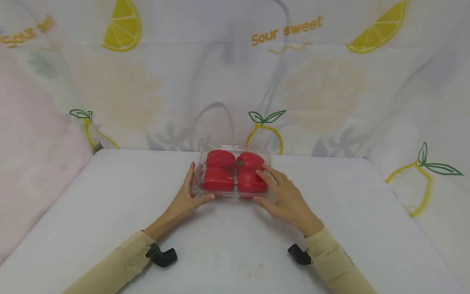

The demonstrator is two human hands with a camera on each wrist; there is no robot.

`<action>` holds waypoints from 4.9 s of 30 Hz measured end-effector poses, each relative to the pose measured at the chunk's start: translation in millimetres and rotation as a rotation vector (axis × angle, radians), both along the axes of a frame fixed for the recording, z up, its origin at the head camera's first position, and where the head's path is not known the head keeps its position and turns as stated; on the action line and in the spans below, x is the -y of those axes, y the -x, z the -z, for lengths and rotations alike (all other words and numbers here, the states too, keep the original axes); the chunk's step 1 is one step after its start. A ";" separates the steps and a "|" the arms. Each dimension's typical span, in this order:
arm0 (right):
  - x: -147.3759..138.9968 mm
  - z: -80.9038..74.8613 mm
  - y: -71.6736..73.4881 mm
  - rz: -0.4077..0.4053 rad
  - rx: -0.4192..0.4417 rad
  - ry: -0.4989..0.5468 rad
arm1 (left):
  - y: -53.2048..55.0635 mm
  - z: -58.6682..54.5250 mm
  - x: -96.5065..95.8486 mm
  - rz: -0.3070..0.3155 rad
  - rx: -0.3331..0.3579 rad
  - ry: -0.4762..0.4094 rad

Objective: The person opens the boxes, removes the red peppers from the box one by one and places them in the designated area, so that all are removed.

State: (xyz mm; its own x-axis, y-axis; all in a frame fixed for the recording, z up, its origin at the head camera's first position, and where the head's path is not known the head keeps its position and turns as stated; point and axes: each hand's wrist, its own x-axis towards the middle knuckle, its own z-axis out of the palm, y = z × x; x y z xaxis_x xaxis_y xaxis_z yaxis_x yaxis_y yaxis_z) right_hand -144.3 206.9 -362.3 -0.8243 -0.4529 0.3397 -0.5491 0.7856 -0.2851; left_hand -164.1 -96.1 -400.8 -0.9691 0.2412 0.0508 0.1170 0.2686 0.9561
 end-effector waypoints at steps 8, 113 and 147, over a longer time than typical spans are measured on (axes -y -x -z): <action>7.5 -2.8 6.7 -0.016 -0.132 -0.049 | 5.3 10.0 0.6 -0.047 -0.035 0.060; 8.5 -20.0 13.5 -0.221 -0.332 -0.489 | 4.1 15.8 5.3 0.014 -0.036 -0.062; -5.3 -18.0 9.7 -0.149 -0.306 -0.272 | 1.3 14.1 7.7 0.054 -0.002 -0.176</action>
